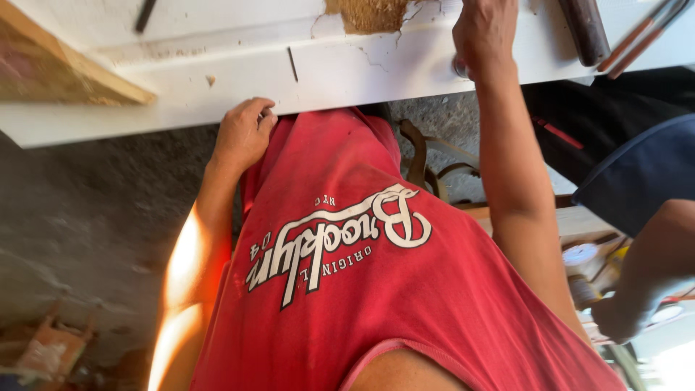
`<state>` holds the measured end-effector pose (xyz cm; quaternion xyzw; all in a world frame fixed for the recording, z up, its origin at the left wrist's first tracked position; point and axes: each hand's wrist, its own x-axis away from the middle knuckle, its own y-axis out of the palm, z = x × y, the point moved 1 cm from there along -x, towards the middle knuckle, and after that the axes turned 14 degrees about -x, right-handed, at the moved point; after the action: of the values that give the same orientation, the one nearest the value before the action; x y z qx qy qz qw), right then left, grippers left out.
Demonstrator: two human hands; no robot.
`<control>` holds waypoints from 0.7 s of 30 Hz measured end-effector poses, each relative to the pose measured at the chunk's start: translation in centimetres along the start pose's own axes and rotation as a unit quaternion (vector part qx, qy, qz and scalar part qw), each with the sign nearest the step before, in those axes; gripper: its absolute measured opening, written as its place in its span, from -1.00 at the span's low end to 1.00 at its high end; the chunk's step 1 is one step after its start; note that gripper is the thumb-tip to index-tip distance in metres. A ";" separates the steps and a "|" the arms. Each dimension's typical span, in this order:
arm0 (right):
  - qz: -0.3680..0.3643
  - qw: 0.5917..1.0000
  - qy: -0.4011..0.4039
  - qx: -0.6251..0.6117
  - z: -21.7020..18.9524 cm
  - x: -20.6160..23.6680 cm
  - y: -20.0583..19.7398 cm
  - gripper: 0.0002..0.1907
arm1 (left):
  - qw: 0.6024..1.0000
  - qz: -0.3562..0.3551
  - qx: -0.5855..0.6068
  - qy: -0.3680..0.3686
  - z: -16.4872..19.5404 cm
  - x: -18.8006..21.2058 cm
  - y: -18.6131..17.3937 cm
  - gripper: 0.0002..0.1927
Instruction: The person scrapes a damaged area on a white door using a chisel and a wooden block, then applies a filler material to the hole and smooths it with the chisel. They repeat this process on multiple spots on the door.
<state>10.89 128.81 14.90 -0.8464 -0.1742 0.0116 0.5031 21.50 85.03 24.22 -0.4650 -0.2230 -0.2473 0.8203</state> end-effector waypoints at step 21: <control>0.248 0.915 0.226 -0.225 -20.7 -1.9 13.3 -0.35 | 0.989 -0.069 -0.051 0.124 -8.0 -6.3 -9.3 -0.80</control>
<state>16.95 104.91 13.44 -0.9334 0.1614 -0.0954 0.3058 11.98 75.21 22.76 -0.4555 -0.1377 -0.3703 0.7977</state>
